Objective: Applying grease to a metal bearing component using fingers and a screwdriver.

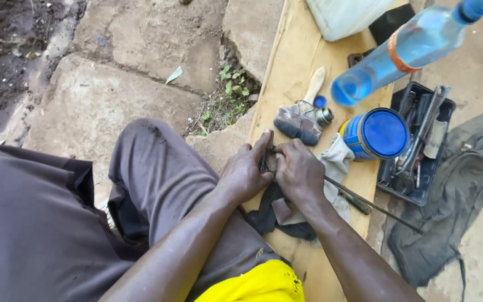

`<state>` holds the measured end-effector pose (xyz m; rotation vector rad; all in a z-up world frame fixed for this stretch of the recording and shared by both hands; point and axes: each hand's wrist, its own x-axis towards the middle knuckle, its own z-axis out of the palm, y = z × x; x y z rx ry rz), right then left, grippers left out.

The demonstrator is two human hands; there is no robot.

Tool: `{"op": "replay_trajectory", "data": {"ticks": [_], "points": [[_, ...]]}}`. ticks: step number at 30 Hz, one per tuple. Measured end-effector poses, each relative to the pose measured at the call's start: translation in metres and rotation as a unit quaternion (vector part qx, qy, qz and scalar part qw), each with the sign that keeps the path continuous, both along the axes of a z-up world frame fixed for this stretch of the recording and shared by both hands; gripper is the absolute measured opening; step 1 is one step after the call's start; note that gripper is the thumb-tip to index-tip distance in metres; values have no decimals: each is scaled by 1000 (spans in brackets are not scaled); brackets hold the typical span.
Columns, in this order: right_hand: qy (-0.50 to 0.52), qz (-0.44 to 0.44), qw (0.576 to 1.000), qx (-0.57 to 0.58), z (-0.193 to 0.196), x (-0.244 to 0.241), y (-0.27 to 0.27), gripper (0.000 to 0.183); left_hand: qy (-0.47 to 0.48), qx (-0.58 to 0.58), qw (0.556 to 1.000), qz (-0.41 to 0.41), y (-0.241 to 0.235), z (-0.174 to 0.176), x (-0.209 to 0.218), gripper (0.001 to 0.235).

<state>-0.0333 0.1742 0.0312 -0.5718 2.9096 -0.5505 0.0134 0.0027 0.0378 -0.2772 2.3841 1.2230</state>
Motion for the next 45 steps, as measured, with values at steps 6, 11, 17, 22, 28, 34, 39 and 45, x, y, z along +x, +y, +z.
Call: {"op": "replay_trajectory", "data": {"ticks": [6,11,17,22,28,34,39,45], "points": [[-46,134,990,27,19,-1,14,13,4,4,1000,-10,-1,-3,-1,99],[-102,146,983,35,28,-15,20,14,-20,3,1000,-10,0,11,1,102],[-40,155,986,56,24,-1,17,16,-41,-11,999,-15,-3,3,2,94],[16,168,984,52,18,4,20,26,-37,-11,999,-8,-1,7,1,91],[-69,117,991,22,14,3,19,23,-29,-8,1000,0,-4,7,1,91],[-161,66,985,17,31,-9,9,20,-26,-1,1000,-6,-2,5,2,92],[-208,7,976,-57,27,-10,1,19,-36,-18,999,-8,-4,-1,2,91],[-238,49,970,-4,35,-20,5,20,-37,-19,999,-7,-2,-3,4,90]]}}
